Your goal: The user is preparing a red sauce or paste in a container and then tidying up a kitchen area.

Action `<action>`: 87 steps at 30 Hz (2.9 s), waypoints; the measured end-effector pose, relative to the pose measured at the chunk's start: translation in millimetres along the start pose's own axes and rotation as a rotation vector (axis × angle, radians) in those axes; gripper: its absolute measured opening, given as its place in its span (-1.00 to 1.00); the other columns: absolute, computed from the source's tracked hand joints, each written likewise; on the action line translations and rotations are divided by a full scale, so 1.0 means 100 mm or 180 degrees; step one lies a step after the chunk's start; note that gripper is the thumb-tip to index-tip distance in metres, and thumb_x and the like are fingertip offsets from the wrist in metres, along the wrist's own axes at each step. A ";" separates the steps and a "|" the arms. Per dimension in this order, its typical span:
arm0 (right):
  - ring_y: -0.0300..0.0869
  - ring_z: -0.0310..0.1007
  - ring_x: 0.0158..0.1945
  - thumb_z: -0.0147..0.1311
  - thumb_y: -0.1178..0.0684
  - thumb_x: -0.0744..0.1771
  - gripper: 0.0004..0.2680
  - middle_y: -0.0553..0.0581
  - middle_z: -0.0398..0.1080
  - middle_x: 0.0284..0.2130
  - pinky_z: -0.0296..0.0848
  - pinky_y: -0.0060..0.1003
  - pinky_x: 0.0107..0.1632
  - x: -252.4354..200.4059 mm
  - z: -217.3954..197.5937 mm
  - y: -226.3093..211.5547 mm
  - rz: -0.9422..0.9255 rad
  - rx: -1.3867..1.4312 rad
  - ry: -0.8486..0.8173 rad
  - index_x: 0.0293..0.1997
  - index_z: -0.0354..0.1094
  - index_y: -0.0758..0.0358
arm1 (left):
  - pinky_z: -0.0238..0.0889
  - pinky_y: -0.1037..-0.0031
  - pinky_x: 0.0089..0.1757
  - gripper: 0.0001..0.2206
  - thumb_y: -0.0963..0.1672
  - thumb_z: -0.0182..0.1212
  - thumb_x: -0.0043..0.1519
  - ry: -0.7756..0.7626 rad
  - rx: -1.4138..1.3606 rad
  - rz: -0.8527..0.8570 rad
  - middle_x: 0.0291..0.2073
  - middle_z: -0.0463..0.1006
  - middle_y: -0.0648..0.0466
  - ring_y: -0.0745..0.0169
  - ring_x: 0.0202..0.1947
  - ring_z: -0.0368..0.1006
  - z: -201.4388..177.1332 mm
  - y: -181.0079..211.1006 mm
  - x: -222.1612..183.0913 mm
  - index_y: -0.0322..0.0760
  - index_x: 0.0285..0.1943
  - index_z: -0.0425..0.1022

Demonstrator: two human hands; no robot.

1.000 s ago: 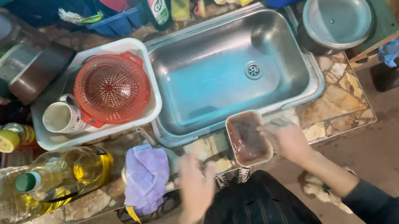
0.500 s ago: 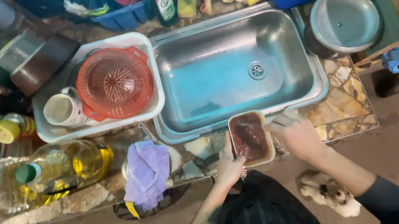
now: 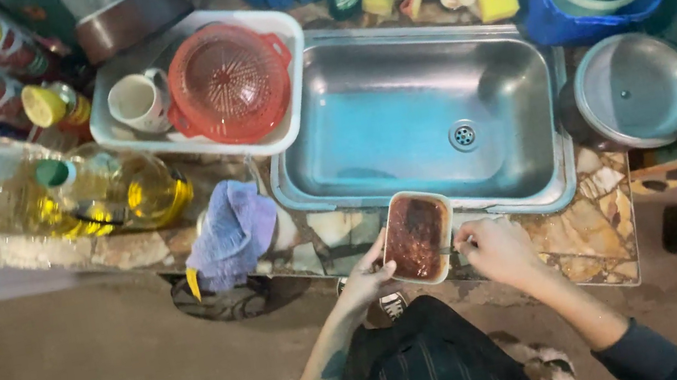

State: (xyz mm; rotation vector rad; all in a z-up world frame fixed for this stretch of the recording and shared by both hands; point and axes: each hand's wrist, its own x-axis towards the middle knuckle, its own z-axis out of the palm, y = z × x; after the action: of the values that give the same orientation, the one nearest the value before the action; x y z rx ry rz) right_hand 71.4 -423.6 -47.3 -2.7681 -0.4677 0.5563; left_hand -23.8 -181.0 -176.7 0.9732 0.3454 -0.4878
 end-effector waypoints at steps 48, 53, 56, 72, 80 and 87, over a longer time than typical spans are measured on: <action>-0.01 0.50 -0.22 0.22 0.10 0.26 -0.92 0.08 0.54 -0.40 0.46 -0.08 -0.22 -0.21 -0.28 -0.47 -0.1849 0.0122 0.0996 -0.24 0.57 0.13 | 0.51 0.38 -0.16 -0.57 -0.16 0.18 0.14 0.1793 -0.1991 0.0433 -0.20 0.60 0.15 0.37 -0.32 0.58 0.71 -0.54 -0.89 -0.20 0.25 0.42; 0.00 0.50 -0.20 0.17 0.17 0.23 -0.85 0.09 0.54 -0.35 0.48 -0.12 -0.21 -0.27 -0.11 -0.93 -0.2719 -0.0091 0.1017 -0.19 0.56 0.18 | 0.50 0.43 -0.17 -0.52 -0.16 0.25 0.19 0.1867 -0.2081 0.0883 -0.20 0.55 0.14 0.42 -0.35 0.46 0.42 -0.90 -1.19 -0.26 0.35 0.43; 0.00 0.52 -0.20 0.19 0.13 0.23 -0.87 0.08 0.56 -0.33 0.50 -0.12 -0.18 -0.40 -0.09 -1.29 -0.2930 0.0109 0.0595 -0.22 0.57 0.15 | 0.51 0.44 -0.17 -0.49 -0.17 0.29 0.20 0.1960 -0.2172 0.1122 -0.20 0.50 0.12 0.41 -0.34 0.42 0.34 -0.82 -1.58 -0.29 0.39 0.43; -0.03 0.48 -0.24 0.22 0.14 0.21 -0.86 0.04 0.52 -0.40 0.47 -0.17 -0.23 -1.02 0.46 -3.95 -0.3621 -0.0310 0.0761 -0.21 0.57 0.09 | 0.48 0.53 -0.13 -0.48 -0.13 0.33 0.11 0.2513 -0.2335 0.1330 0.02 0.59 0.11 0.34 -0.10 0.59 -0.92 -0.20 -4.01 -0.21 0.33 0.45; 0.02 0.54 -0.26 0.15 -0.03 0.27 -0.89 0.11 0.54 -0.44 0.48 -0.07 -0.17 -1.29 0.88 -5.12 -0.2826 -0.1193 -0.0268 -0.25 0.57 0.02 | 0.52 0.38 -0.03 -0.49 -0.12 0.33 0.12 0.2656 -0.2451 0.1662 0.04 0.59 0.01 0.20 -0.05 0.62 -1.72 -0.35 -4.63 -0.29 0.29 0.43; -0.21 0.43 -0.48 0.22 -0.07 0.28 -0.84 0.20 0.57 -0.54 0.41 -0.26 -0.37 -0.62 1.75 -5.60 -0.2241 0.0513 -0.2104 -0.28 0.59 0.17 | 0.50 0.35 0.01 -0.50 -0.09 0.32 0.15 0.2629 -0.2416 0.1888 0.05 0.60 -0.01 0.17 -0.01 0.60 -2.40 -0.06 -5.04 -0.31 0.29 0.43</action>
State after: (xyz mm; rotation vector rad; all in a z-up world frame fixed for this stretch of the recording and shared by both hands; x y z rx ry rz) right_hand -198.9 98.5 1.8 -1.9973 -1.3786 1.2210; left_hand -465.1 140.6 -60.4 0.4373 0.8673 0.5973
